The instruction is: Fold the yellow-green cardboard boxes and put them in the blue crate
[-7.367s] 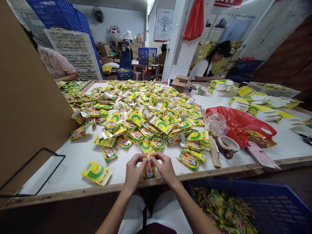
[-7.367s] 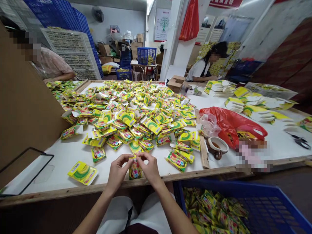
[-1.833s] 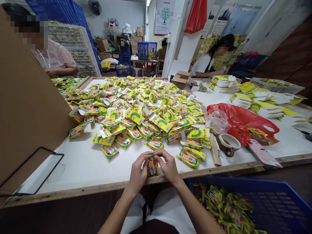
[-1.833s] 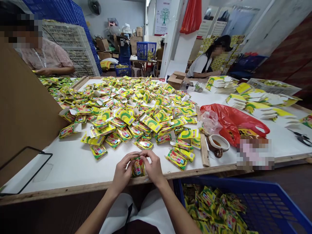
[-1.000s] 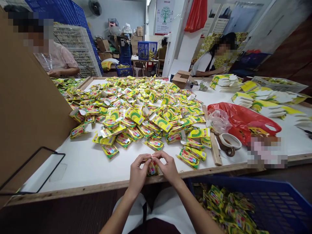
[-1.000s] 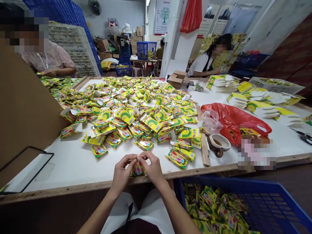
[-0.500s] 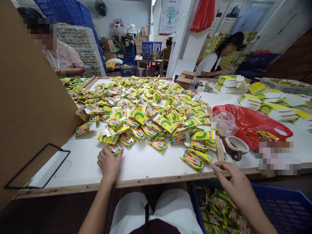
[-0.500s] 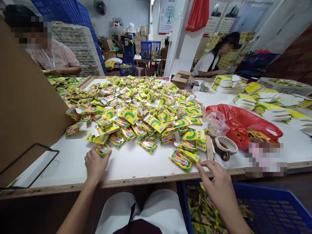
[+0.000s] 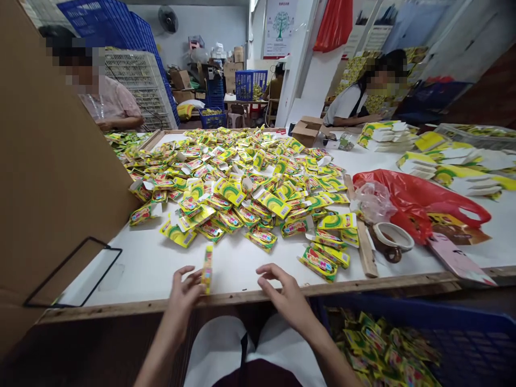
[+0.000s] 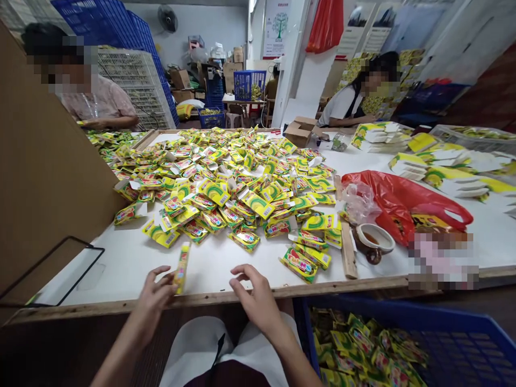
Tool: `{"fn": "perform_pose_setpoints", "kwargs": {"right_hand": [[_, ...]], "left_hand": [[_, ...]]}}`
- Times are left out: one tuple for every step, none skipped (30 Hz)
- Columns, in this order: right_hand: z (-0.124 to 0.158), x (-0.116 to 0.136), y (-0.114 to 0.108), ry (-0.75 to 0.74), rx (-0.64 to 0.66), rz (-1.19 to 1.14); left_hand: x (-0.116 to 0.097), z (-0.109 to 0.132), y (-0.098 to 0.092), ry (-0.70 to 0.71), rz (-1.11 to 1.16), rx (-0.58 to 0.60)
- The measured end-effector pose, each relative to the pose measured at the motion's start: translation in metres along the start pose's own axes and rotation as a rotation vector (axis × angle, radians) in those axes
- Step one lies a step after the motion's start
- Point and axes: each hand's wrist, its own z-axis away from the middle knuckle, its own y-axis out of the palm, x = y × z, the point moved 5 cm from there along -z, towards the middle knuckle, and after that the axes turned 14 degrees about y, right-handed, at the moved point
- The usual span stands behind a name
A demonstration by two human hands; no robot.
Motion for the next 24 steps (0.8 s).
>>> {"fn": "perform_pose_setpoints", "kwargs": {"right_hand": [[-0.003, 0.002, 0.008, -0.028, -0.004, -0.067], [-0.007, 0.004, 0.015, -0.06, -0.018, -0.132], [-0.012, 0.005, 0.021, -0.091, -0.043, -0.19], [-0.017, 0.005, 0.024, -0.118, -0.078, -0.234], [-0.021, 0.004, 0.026, -0.138, -0.115, -0.263], [-0.025, 0.001, 0.026, -0.149, -0.15, -0.28], [-0.029, -0.001, 0.025, -0.157, -0.171, -0.286], [-0.032, -0.004, 0.024, -0.165, -0.178, -0.289], [-0.034, -0.007, 0.021, -0.174, -0.17, -0.291], [-0.036, -0.011, 0.02, -0.18, -0.149, -0.294], [-0.037, -0.014, 0.018, -0.181, -0.125, -0.299], [-0.039, -0.018, 0.017, -0.178, -0.099, -0.307], [-0.04, -0.022, 0.016, -0.17, -0.071, -0.316], [-0.042, -0.025, 0.016, -0.16, -0.041, -0.324], [-0.044, -0.028, 0.016, -0.149, -0.011, -0.328], [-0.046, -0.03, 0.016, -0.139, 0.019, -0.327], [-0.047, -0.031, 0.016, -0.134, 0.048, -0.319], [-0.047, -0.03, 0.016, -0.136, 0.071, -0.303], [-0.047, -0.029, 0.015, -0.145, 0.083, -0.278], [-0.045, -0.027, 0.014, -0.163, 0.079, -0.248], [-0.042, -0.024, 0.012, -0.191, 0.058, -0.216], [-0.039, -0.021, 0.009, -0.224, 0.02, -0.182], [-0.034, -0.018, 0.006, -0.261, -0.025, -0.151], [-0.029, -0.016, 0.003, -0.299, -0.064, -0.123]], "left_hand": [[-0.003, 0.009, 0.019, 0.074, -0.003, 0.086], [-0.007, 0.016, 0.038, 0.157, -0.044, 0.14], [-0.01, 0.02, 0.053, 0.254, -0.103, 0.151], [-0.013, 0.023, 0.068, 0.342, -0.149, 0.179], [-0.015, 0.024, 0.08, 0.41, -0.179, 0.205], [-0.016, 0.024, 0.09, 0.458, -0.185, 0.23], [-0.015, 0.022, 0.097, 0.486, -0.167, 0.258], [-0.014, 0.019, 0.101, 0.494, -0.132, 0.284], [-0.012, 0.015, 0.103, 0.489, -0.09, 0.311], [-0.01, 0.011, 0.104, 0.478, -0.05, 0.339], [-0.009, 0.008, 0.104, 0.463, -0.016, 0.369], [-0.008, 0.005, 0.104, 0.445, 0.008, 0.404], [-0.007, 0.003, 0.103, 0.427, 0.024, 0.442], [-0.007, 0.001, 0.103, 0.409, 0.033, 0.477], [-0.007, -0.001, 0.102, 0.395, 0.035, 0.508], [-0.007, -0.002, 0.101, 0.383, 0.03, 0.537], [-0.008, -0.002, 0.101, 0.378, 0.02, 0.56], [-0.009, -0.003, 0.1, 0.385, 0.007, 0.574], [-0.009, -0.003, 0.099, 0.403, -0.01, 0.579], [-0.009, -0.003, 0.098, 0.434, -0.028, 0.575], [-0.009, -0.002, 0.096, 0.477, -0.048, 0.565], [-0.007, 0.0, 0.094, 0.531, -0.072, 0.545], [-0.005, 0.001, 0.091, 0.593, -0.102, 0.521], [-0.003, 0.004, 0.088, 0.659, -0.137, 0.496]]}}
